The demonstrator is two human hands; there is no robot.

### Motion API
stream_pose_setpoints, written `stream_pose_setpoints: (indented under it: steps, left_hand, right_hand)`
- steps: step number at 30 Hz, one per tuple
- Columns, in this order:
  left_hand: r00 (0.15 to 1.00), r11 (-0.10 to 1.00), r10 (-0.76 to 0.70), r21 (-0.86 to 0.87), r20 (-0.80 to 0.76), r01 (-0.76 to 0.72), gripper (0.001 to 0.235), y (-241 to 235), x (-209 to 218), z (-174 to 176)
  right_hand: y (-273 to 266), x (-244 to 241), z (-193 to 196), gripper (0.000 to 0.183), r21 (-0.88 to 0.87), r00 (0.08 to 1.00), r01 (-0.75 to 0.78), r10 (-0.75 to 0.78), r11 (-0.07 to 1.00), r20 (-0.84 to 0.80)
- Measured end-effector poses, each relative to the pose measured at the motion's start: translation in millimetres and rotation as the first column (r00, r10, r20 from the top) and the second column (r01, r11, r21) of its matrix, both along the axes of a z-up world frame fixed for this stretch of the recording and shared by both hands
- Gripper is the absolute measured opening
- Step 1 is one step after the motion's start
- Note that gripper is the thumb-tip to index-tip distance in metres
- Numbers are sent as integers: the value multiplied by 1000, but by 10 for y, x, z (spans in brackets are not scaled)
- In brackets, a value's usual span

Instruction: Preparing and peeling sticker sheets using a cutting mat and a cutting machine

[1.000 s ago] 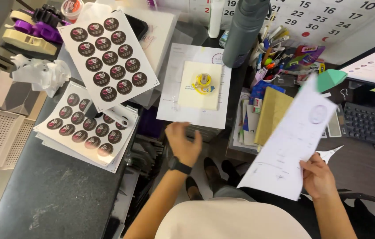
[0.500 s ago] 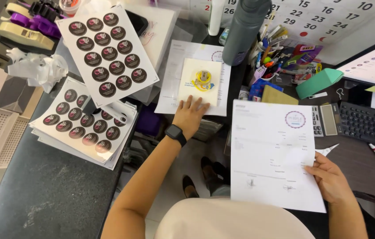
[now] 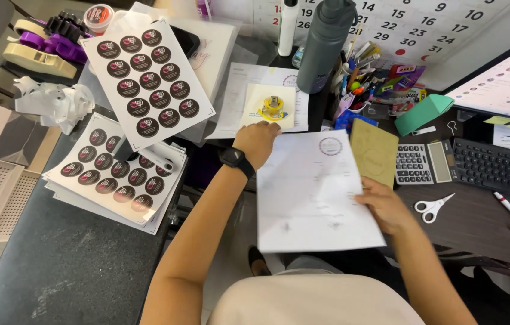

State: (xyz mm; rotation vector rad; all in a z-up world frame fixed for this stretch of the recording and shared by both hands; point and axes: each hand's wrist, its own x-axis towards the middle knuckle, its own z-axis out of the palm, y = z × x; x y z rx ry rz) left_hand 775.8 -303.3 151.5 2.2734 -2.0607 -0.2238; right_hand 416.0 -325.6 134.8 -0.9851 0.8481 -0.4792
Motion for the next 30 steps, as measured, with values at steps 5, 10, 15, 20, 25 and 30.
stream_pose_setpoints:
  steps: [5,10,15,20,25,30]
  left_hand:
    - [998,1000,-15,-14,-59,15,32,155,-71,140]
    - [998,997,-33,-65,-59,30,31,349,-148,143]
    - [996,902,-11,-431,-91,-30,30,789,-346,-147]
    - [678,498,220,-517,-701,-696,19,1583,-761,-254]
    - [-436,287,296,515,-850,-808,39,1581,-824,-689]
    - [-576,448,321,656,-752,-607,52,1227,-700,-139]
  right_hand:
    - [-90,930,-458,64,82,990,143,-144,986,6]
    - [-502,1499,-679,60,-26,990,142,-143,989,-4]
    - [-637,1633,-375,64,-100,994,74,-81,992,-70]
    - [-1236,1521,386,62,-752,823,-86,-379,654,-423]
    - [-1734,2068,377,109,-828,861,124,-474,547,-184]
    - [-1938,2350,344,91,-864,781,119,-583,490,-223]
